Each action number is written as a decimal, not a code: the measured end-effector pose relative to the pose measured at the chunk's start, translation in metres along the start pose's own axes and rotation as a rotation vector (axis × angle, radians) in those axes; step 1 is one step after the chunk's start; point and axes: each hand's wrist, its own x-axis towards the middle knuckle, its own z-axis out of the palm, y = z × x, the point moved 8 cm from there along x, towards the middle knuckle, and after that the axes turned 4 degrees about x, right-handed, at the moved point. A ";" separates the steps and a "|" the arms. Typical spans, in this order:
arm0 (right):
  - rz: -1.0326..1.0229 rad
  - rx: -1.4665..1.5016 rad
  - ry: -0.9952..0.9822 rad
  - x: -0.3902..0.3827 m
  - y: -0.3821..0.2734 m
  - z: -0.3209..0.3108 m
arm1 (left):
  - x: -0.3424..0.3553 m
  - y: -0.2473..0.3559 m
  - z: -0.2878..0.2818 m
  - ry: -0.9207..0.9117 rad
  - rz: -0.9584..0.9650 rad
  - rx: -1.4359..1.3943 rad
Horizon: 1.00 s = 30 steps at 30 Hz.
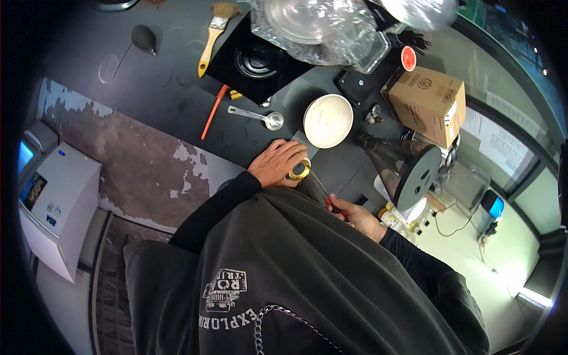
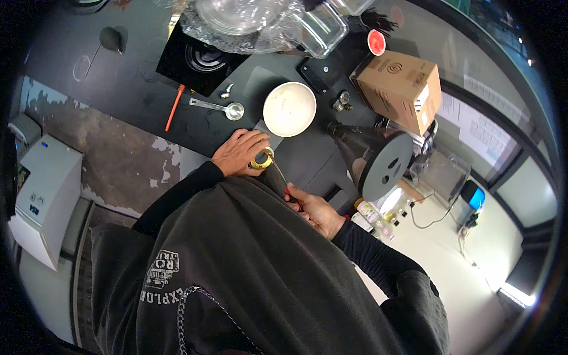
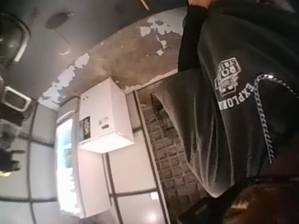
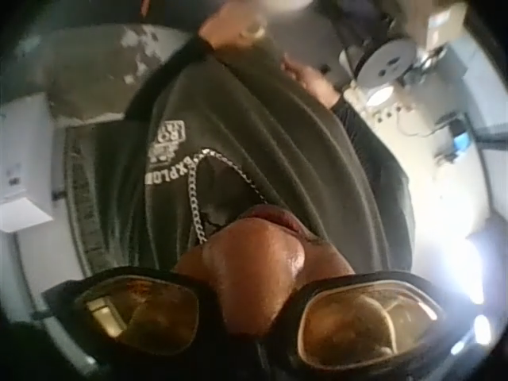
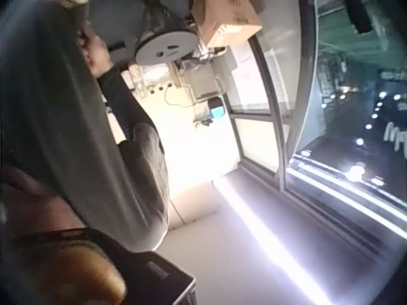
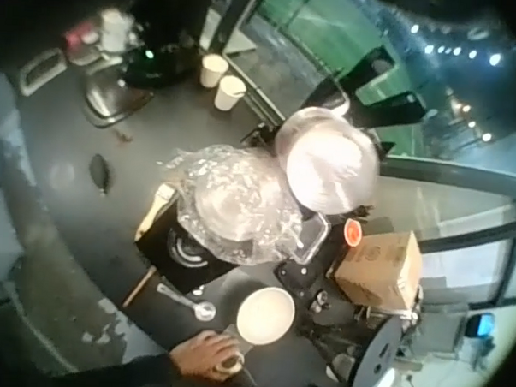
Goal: Using a screwdriver to work on a coffee grinder burr assembly.
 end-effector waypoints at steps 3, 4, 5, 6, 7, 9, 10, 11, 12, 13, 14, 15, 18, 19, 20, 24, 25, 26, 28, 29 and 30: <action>-0.016 -0.137 0.100 -0.002 -0.006 -0.005 | -0.001 -0.001 -0.001 -0.006 -0.011 -0.016; -0.049 -0.209 0.160 -0.004 -0.011 -0.008 | -0.001 0.000 -0.002 -0.014 -0.003 -0.021; -0.037 -0.227 0.170 -0.008 -0.012 -0.009 | -0.001 0.000 -0.002 -0.004 -0.024 -0.027; -0.034 -0.293 0.184 -0.009 -0.014 -0.010 | -0.002 0.001 -0.001 -0.021 -0.015 -0.035; -0.031 -0.358 0.196 -0.012 -0.018 -0.008 | -0.002 0.002 0.001 -0.038 -0.003 -0.044; -0.052 -0.380 0.249 -0.015 -0.021 0.006 | -0.003 -0.002 -0.001 -0.027 -0.016 -0.027; -0.082 -0.385 0.296 -0.017 -0.023 0.009 | -0.004 -0.001 -0.001 -0.026 -0.011 -0.007; -0.075 -0.387 0.298 -0.019 -0.022 0.006 | -0.006 0.002 0.001 -0.027 -0.018 -0.011; -0.103 -0.491 0.283 -0.020 -0.026 0.008 | -0.004 0.003 0.001 -0.034 -0.011 -0.010; -0.130 -0.594 0.266 -0.021 -0.030 0.011 | -0.002 0.002 0.001 -0.042 -0.004 -0.010; -0.130 -0.595 0.268 -0.018 -0.032 0.013 | -0.001 -0.001 0.000 -0.041 -0.005 -0.010; -0.110 -0.602 0.294 -0.017 -0.030 0.009 | -0.001 0.000 -0.001 -0.042 -0.004 0.001; -0.080 -0.651 0.323 -0.021 -0.027 0.012 | -0.002 0.003 0.000 -0.049 -0.009 -0.010; -0.075 -0.696 0.320 -0.022 -0.028 0.015 | -0.002 0.002 0.001 -0.056 -0.015 -0.027; -0.072 -0.696 0.319 -0.020 -0.029 0.014 | -0.002 0.001 0.001 -0.058 -0.018 -0.029; -0.073 -0.807 0.358 -0.020 -0.032 0.011 | -0.001 0.001 0.003 -0.063 -0.019 -0.057; -0.098 -0.841 0.345 -0.020 -0.033 0.014 | -0.002 0.001 0.003 -0.065 -0.019 -0.059; -0.095 -0.842 0.345 -0.019 -0.035 0.011 | -0.002 0.001 0.003 -0.066 -0.021 -0.061; -0.070 -0.893 0.338 -0.015 -0.039 0.003 | -0.001 0.000 -0.001 -0.040 -0.020 -0.070; -0.068 -0.895 0.339 -0.015 -0.039 0.003 | -0.002 0.001 -0.001 -0.039 -0.023 -0.071; -0.067 -0.919 0.351 -0.016 -0.040 0.003 | -0.003 0.001 -0.002 -0.018 -0.016 -0.074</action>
